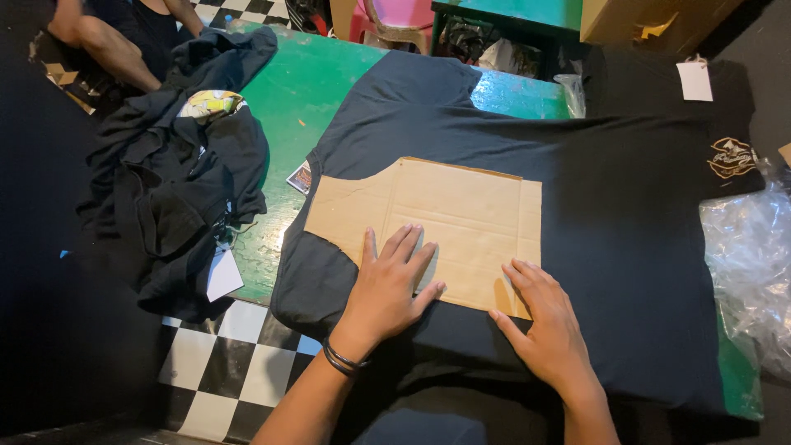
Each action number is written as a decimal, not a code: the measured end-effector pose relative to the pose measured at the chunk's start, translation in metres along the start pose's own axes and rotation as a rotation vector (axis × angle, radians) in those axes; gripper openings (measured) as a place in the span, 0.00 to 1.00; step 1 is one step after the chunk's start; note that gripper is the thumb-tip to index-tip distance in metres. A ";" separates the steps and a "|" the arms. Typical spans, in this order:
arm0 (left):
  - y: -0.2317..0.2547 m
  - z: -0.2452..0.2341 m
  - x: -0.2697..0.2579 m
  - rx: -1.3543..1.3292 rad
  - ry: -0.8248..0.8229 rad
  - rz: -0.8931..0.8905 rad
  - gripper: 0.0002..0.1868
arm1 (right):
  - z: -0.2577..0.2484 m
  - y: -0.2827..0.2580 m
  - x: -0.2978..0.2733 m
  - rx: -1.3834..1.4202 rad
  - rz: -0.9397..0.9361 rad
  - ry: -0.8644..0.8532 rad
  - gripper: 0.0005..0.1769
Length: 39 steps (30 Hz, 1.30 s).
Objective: Folding a black t-shirt using a cardboard template on a work surface
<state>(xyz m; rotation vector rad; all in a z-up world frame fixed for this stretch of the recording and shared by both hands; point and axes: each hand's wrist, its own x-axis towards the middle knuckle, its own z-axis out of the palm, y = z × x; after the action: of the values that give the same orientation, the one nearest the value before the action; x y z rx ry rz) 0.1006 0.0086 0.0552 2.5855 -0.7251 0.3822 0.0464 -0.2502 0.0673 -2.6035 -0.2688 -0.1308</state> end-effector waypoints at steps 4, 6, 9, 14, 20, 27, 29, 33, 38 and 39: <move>-0.002 0.001 0.001 0.002 0.028 0.011 0.27 | 0.000 0.000 0.000 -0.008 -0.044 0.042 0.38; -0.002 0.003 0.000 -0.003 -0.002 0.006 0.29 | 0.001 0.003 -0.001 -0.015 -0.090 0.060 0.38; -0.001 0.002 -0.001 -0.016 0.011 0.012 0.29 | 0.000 -0.001 -0.001 -0.013 -0.022 0.021 0.38; -0.001 0.000 0.001 -0.029 0.008 0.016 0.28 | 0.002 0.003 -0.001 -0.036 -0.063 0.047 0.37; -0.002 0.001 -0.002 -0.008 0.004 0.026 0.29 | 0.004 0.005 -0.002 -0.023 -0.085 0.066 0.36; -0.001 -0.001 0.000 -0.014 0.006 0.023 0.29 | 0.002 0.002 -0.001 -0.019 -0.048 0.055 0.35; -0.003 0.001 0.000 -0.013 -0.005 0.018 0.29 | 0.007 0.008 -0.002 -0.027 -0.076 0.080 0.35; -0.003 -0.001 0.000 -0.016 -0.027 0.011 0.29 | 0.003 0.001 0.000 -0.043 -0.010 0.033 0.35; -0.004 0.001 0.000 0.004 -0.023 0.022 0.30 | 0.003 0.001 0.000 -0.035 -0.018 0.040 0.34; -0.004 0.001 0.000 0.003 -0.029 0.017 0.30 | 0.002 0.001 -0.001 -0.033 -0.028 0.047 0.33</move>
<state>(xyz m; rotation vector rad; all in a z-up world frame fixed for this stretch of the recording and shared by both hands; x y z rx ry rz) 0.1028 0.0111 0.0533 2.5946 -0.7574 0.3520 0.0463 -0.2503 0.0643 -2.6261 -0.2884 -0.2071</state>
